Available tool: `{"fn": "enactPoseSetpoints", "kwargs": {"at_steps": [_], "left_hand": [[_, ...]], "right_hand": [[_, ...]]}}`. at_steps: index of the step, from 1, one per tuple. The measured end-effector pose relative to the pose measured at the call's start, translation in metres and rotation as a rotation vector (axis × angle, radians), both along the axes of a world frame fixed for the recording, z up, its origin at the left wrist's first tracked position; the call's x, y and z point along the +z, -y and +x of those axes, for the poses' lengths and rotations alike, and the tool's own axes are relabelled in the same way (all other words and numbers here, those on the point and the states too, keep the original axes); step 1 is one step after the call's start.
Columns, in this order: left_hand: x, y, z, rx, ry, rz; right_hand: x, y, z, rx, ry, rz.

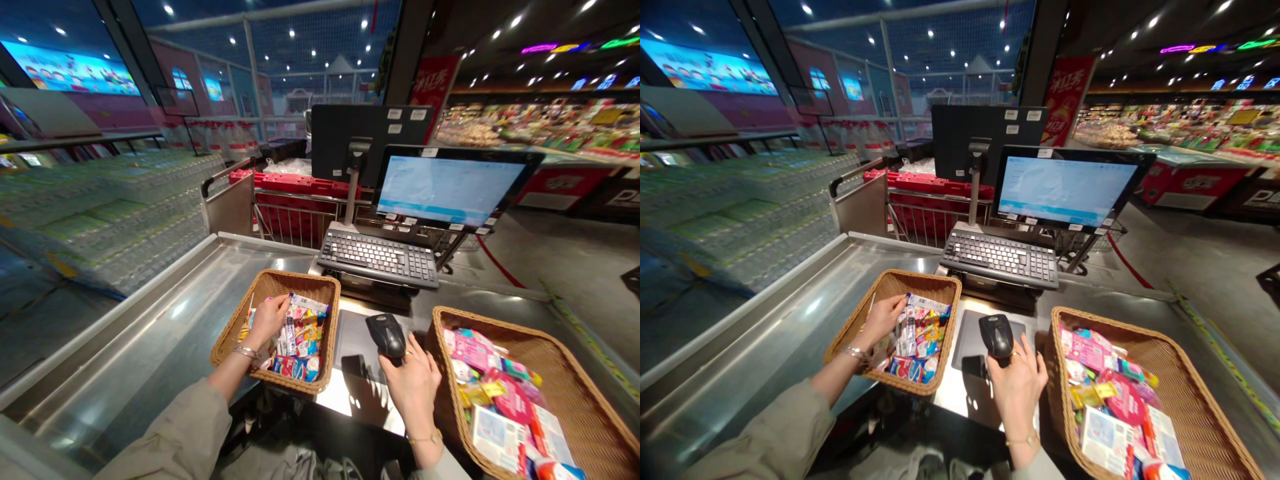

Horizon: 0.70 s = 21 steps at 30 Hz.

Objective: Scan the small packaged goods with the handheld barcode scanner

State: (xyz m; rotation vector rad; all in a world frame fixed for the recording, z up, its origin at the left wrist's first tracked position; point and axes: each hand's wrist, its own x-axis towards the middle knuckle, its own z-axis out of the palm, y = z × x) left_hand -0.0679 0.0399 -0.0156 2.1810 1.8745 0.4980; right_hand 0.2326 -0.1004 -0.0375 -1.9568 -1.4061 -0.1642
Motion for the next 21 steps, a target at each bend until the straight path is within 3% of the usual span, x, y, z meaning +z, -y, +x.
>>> {"fn": "enactPoseSetpoints", "kwargs": {"at_steps": [6, 14, 21], "left_hand": [[-0.018, -0.003, -0.013, 0.077, 0.052, -0.135], [-0.036, -0.003, -0.029, 0.147, -0.063, -0.215], [-0.042, -0.003, -0.029, 0.092, -0.188, -0.235]], "right_hand": [[0.0, 0.0, 0.001, -0.006, -0.008, -0.001], [-0.002, -0.001, 0.0, 0.002, -0.009, 0.0], [-0.006, -0.004, 0.0, 0.005, 0.012, 0.021]]}}
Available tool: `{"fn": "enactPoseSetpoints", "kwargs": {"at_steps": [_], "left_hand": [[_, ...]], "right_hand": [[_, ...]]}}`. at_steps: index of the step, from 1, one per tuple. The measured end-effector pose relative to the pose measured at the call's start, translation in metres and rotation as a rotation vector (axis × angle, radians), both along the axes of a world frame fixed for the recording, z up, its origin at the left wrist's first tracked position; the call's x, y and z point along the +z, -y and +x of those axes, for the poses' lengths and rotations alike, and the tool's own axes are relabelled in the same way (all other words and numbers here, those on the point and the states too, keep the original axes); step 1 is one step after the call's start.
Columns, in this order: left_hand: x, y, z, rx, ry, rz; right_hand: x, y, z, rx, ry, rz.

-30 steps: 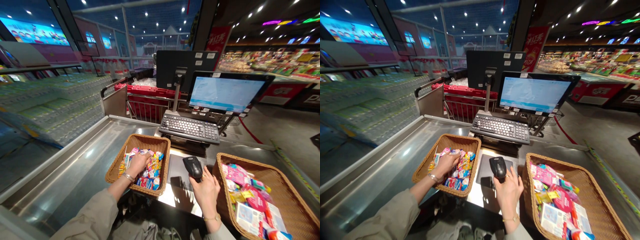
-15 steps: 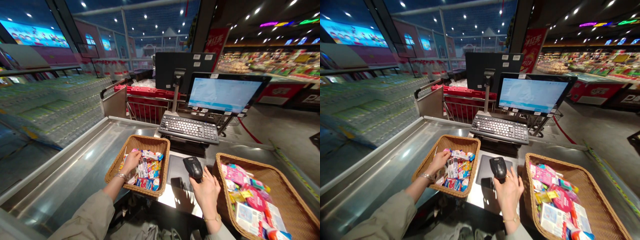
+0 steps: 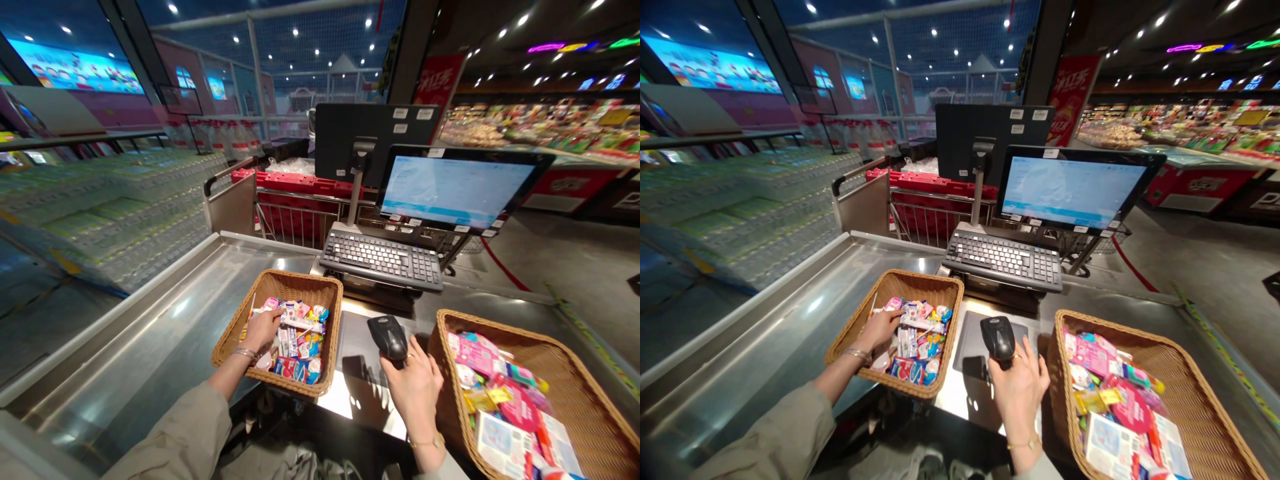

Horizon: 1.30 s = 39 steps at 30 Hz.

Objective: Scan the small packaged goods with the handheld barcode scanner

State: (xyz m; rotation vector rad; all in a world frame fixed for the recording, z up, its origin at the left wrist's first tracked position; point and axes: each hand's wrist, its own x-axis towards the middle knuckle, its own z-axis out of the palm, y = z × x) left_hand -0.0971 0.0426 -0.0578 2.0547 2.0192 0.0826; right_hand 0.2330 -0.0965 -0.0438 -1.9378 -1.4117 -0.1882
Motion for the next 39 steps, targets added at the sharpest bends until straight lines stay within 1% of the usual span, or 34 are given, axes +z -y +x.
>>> {"fn": "enactPoseSetpoints", "kwargs": {"at_steps": [4, 8, 14, 17, 21, 24, 26, 29, 33, 36, 39], "left_hand": [[-0.001, -0.001, 0.003, -0.034, -0.048, 0.017], [-0.001, -0.003, 0.007, -0.08, -0.088, 0.065], [-0.004, -0.004, 0.01, -0.208, -0.127, 0.111], [-0.009, -0.004, 0.008, -0.259, -0.136, 0.126], [-0.021, -0.005, 0.003, -0.315, -0.15, 0.151], [-0.028, -0.006, 0.001, -0.34, -0.125, 0.155], [-0.03, -0.006, 0.0, -0.341, -0.094, 0.152], [-0.03, -0.007, 0.001, -0.334, -0.05, 0.152], [-0.028, -0.007, 0.003, -0.35, -0.038, 0.159], [-0.023, -0.006, 0.005, -0.378, -0.042, 0.199], [-0.016, -0.004, 0.007, -0.402, -0.063, 0.23]], "right_hand": [[-0.003, -0.001, 0.0, 0.008, 0.004, -0.001], [-0.003, 0.0, 0.001, 0.013, -0.001, -0.011], [0.0, 0.001, 0.002, 0.004, -0.015, -0.024], [0.001, 0.0, 0.003, -0.003, -0.026, -0.036], [0.001, 0.0, 0.004, -0.018, -0.036, -0.051], [0.0, 0.001, 0.004, -0.021, -0.032, -0.051], [-0.001, 0.002, 0.005, -0.019, -0.023, -0.048], [-0.003, 0.003, 0.006, -0.021, -0.016, -0.043], [-0.004, 0.003, 0.008, -0.027, -0.025, -0.04], [-0.004, 0.004, 0.01, -0.032, -0.031, -0.036], [-0.005, 0.004, 0.011, -0.026, -0.034, -0.031]]}}
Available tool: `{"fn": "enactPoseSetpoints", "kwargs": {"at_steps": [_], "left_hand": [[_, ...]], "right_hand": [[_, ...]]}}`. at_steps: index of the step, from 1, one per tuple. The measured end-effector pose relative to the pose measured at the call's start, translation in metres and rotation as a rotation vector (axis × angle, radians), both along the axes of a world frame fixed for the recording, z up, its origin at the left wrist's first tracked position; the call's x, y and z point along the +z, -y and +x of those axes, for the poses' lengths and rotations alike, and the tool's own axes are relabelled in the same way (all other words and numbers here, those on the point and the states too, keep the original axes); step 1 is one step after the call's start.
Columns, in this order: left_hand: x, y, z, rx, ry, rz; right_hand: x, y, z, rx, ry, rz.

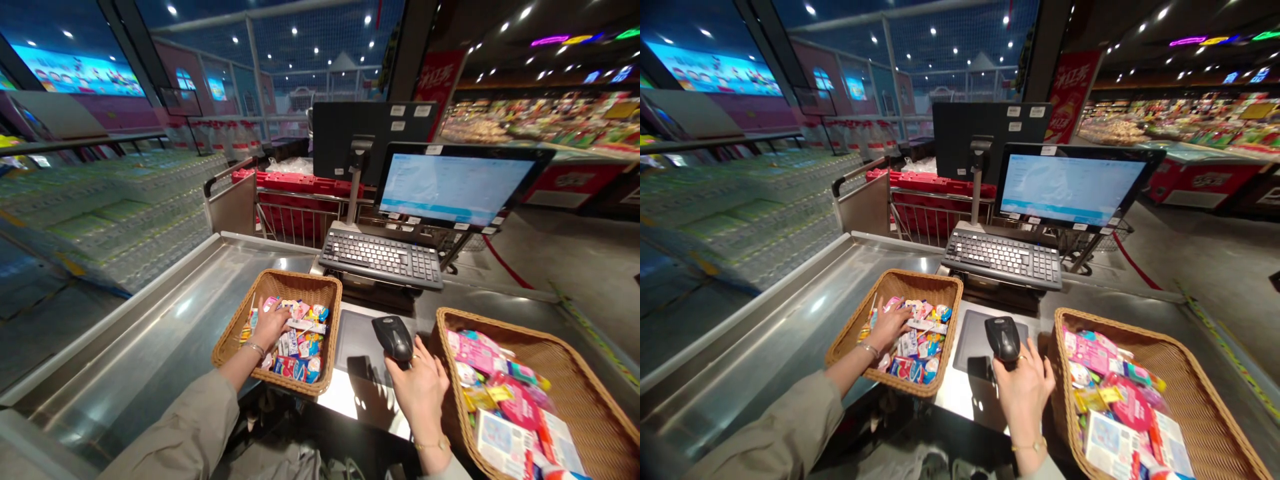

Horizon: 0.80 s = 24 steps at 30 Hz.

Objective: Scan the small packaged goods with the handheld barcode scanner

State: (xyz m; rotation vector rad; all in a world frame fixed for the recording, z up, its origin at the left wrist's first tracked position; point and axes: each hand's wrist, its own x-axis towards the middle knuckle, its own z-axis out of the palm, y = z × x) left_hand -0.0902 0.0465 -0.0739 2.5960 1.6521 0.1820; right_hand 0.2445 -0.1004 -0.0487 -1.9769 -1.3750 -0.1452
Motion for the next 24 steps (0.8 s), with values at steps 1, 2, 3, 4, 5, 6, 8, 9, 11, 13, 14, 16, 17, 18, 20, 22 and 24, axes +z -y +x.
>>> {"fn": "enactPoseSetpoints", "kwargs": {"at_steps": [1, 2, 3, 4, 5, 6, 8, 9, 11, 13, 14, 16, 17, 18, 20, 22, 24], "left_hand": [[0.003, 0.001, 0.001, -0.006, -0.006, 0.011], [0.007, 0.001, 0.002, -0.015, -0.014, 0.026], [0.011, 0.002, 0.003, -0.025, -0.022, 0.046], [0.015, 0.003, 0.005, -0.039, -0.033, 0.074], [0.019, 0.004, 0.006, -0.056, -0.047, 0.105], [0.024, 0.005, 0.008, -0.073, -0.059, 0.14], [0.032, 0.007, 0.012, -0.113, -0.078, 0.2], [0.037, 0.008, 0.013, -0.127, -0.082, 0.226], [0.047, 0.009, 0.015, -0.152, -0.074, 0.265], [0.058, 0.008, 0.017, -0.174, -0.058, 0.3], [0.064, 0.008, 0.017, -0.184, -0.049, 0.323], [0.077, 0.006, 0.018, -0.211, -0.034, 0.359], [0.084, 0.005, 0.019, -0.218, -0.027, 0.383], [0.09, 0.004, 0.019, -0.223, -0.026, 0.403], [0.103, 0.001, 0.021, -0.218, -0.021, 0.455], [0.113, -0.001, 0.024, -0.207, -0.022, 0.513], [0.121, -0.001, 0.029, -0.201, -0.02, 0.559]], "right_hand": [[0.0, 0.0, 0.0, 0.004, -0.001, 0.002], [0.001, 0.0, 0.0, 0.008, -0.003, 0.004], [0.001, 0.0, 0.0, 0.012, -0.005, 0.007], [0.002, 0.0, -0.001, 0.013, -0.008, 0.01], [0.003, 0.001, -0.002, 0.016, -0.011, 0.012], [0.004, 0.001, -0.003, 0.02, -0.012, 0.014], [0.006, 0.001, -0.004, 0.027, -0.009, 0.017], [0.007, 0.001, -0.005, 0.032, -0.005, 0.02], [0.008, 0.001, -0.006, 0.04, 0.009, 0.029], [0.008, 0.001, -0.007, 0.043, 0.024, 0.044], [0.008, 0.001, -0.007, 0.046, 0.031, 0.052], [0.009, 0.001, -0.008, 0.052, 0.038, 0.063], [0.009, 0.001, -0.009, 0.055, 0.039, 0.069], [0.01, 0.001, -0.01, 0.056, 0.038, 0.073], [0.011, 0.001, -0.011, 0.055, 0.036, 0.078], [0.013, 0.001, -0.012, 0.058, 0.033, 0.076], [0.015, 0.002, -0.013, 0.061, 0.023, 0.079]]}}
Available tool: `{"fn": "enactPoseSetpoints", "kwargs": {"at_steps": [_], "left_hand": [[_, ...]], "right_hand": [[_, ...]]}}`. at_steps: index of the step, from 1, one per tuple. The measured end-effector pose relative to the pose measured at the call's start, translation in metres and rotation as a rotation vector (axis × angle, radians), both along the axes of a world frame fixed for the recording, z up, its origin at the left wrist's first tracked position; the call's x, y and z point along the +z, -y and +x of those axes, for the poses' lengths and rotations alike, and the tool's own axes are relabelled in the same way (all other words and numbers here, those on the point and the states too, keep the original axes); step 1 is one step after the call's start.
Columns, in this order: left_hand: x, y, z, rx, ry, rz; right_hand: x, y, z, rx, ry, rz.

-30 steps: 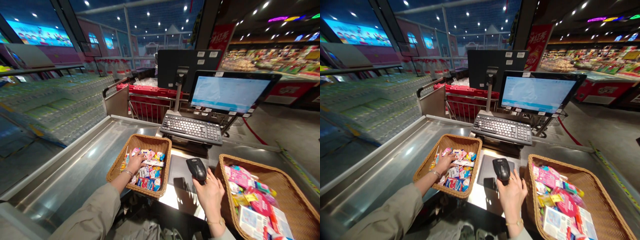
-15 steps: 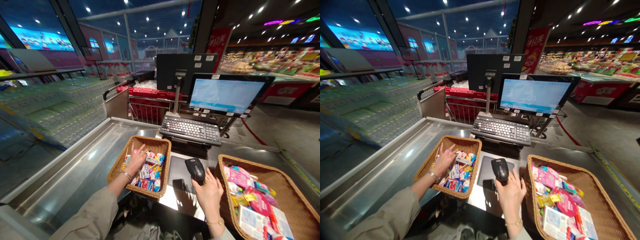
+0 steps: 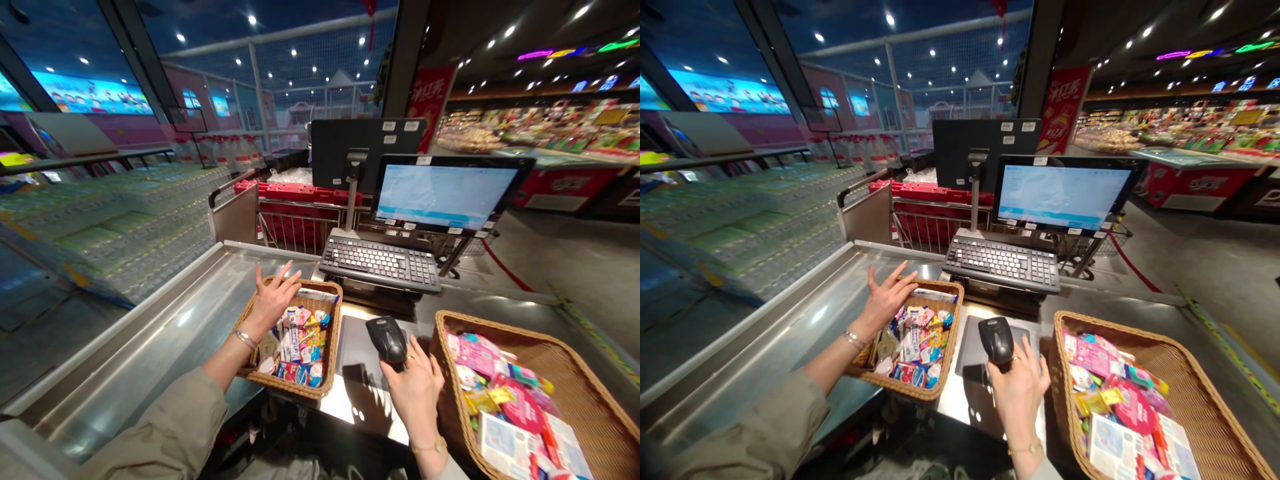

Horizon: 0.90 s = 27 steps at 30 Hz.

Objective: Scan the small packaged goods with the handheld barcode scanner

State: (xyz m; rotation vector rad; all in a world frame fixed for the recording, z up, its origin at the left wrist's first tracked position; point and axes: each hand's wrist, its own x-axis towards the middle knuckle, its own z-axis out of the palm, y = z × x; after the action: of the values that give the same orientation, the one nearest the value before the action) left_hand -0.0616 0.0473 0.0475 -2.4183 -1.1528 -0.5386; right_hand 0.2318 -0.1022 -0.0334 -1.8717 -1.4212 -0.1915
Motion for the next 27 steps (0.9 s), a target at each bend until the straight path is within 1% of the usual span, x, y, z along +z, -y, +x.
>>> {"fn": "enactPoseSetpoints", "kwargs": {"at_steps": [2, 4, 11, 16, 20, 27], "left_hand": [[0.004, 0.001, 0.007, -0.007, 0.016, 0.033], [0.005, 0.003, 0.015, -0.025, 0.034, 0.059], [-0.005, 0.007, 0.045, -0.09, 0.05, 0.09], [-0.006, 0.01, 0.062, -0.131, 0.043, 0.111], [-0.007, 0.012, 0.071, -0.144, 0.042, 0.113], [-0.011, 0.014, 0.076, -0.155, 0.037, 0.108]], "right_hand": [[0.002, 0.001, 0.0, 0.011, -0.007, 0.01], [0.005, 0.001, -0.001, 0.032, -0.007, 0.018], [0.018, 0.004, -0.012, 0.114, 0.028, 0.038], [0.025, 0.005, -0.022, 0.158, 0.047, 0.048], [0.03, 0.006, -0.026, 0.17, 0.063, 0.059], [0.036, 0.009, -0.028, 0.191, 0.072, 0.085]]}}
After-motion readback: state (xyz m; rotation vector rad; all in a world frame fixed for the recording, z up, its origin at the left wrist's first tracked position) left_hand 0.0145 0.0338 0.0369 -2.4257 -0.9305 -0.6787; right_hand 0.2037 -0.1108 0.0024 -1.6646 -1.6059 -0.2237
